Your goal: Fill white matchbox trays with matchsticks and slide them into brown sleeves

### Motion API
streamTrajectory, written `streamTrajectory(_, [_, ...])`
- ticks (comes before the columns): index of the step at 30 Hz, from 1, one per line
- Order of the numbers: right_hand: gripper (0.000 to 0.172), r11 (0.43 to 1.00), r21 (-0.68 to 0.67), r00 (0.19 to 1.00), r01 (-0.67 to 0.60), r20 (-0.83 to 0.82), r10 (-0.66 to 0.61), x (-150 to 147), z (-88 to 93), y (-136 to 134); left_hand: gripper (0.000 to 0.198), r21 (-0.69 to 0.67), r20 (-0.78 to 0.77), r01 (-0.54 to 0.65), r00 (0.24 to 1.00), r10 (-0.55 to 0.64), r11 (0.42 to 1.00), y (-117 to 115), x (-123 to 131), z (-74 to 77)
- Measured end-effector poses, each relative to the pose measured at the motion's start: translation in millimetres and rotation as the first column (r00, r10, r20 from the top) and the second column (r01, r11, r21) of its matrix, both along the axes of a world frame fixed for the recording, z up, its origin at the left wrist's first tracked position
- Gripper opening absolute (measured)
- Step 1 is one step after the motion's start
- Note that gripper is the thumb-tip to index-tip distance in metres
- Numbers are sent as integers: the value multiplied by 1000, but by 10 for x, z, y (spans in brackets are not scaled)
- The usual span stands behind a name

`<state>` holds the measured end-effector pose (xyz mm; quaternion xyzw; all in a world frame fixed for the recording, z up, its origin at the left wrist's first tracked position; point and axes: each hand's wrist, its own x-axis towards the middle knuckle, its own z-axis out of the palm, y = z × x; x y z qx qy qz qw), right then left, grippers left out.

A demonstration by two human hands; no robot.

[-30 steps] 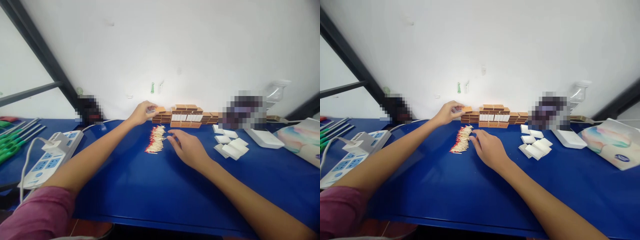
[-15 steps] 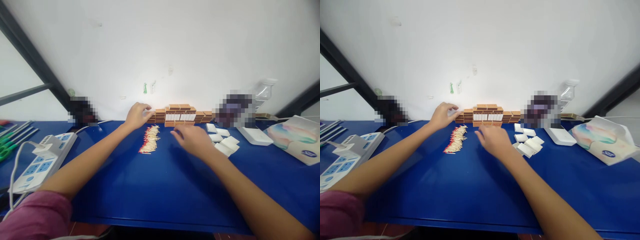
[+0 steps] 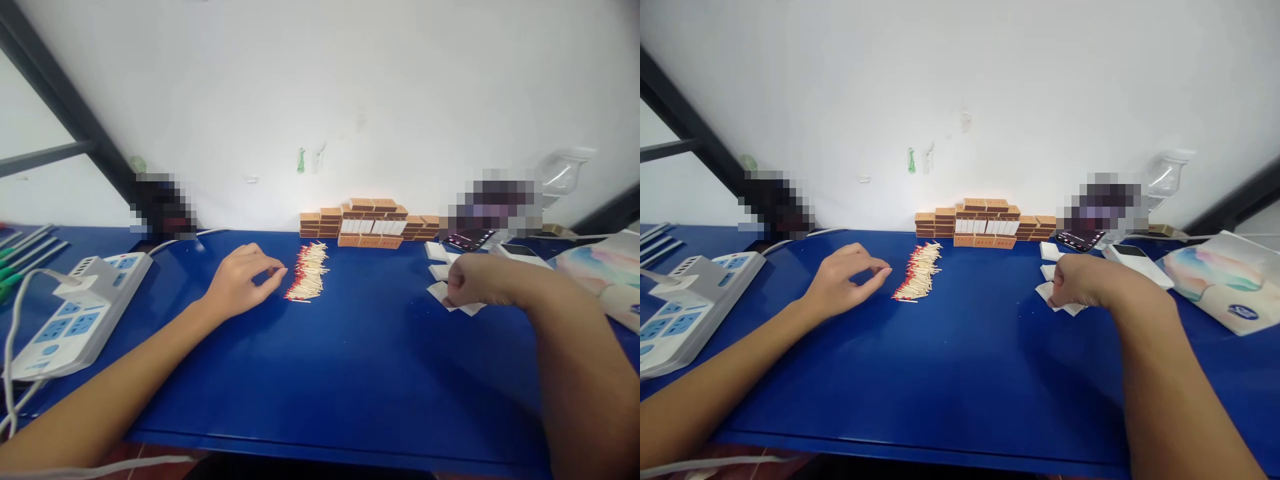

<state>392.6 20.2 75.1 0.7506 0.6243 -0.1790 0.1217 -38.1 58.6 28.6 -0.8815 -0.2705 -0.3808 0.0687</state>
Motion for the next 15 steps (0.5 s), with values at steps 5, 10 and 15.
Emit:
streamTrajectory(5, [14,955,201,946,-218,-197,257,-469,-1,-91,12,-91,-71,41,996,-47,995,-187,93,27])
streamTrajectory(10, [7,742,517,661,-426,-382,646,-1505,-191,-385,60,-289,-190,107,968,-166,951,-371,134,-4])
streamTrajectory(15, [12,739,554,523,-384,-529,668,-1902,-394,-395,47,-405,-368,84,897,-246,911,-378,147,-41])
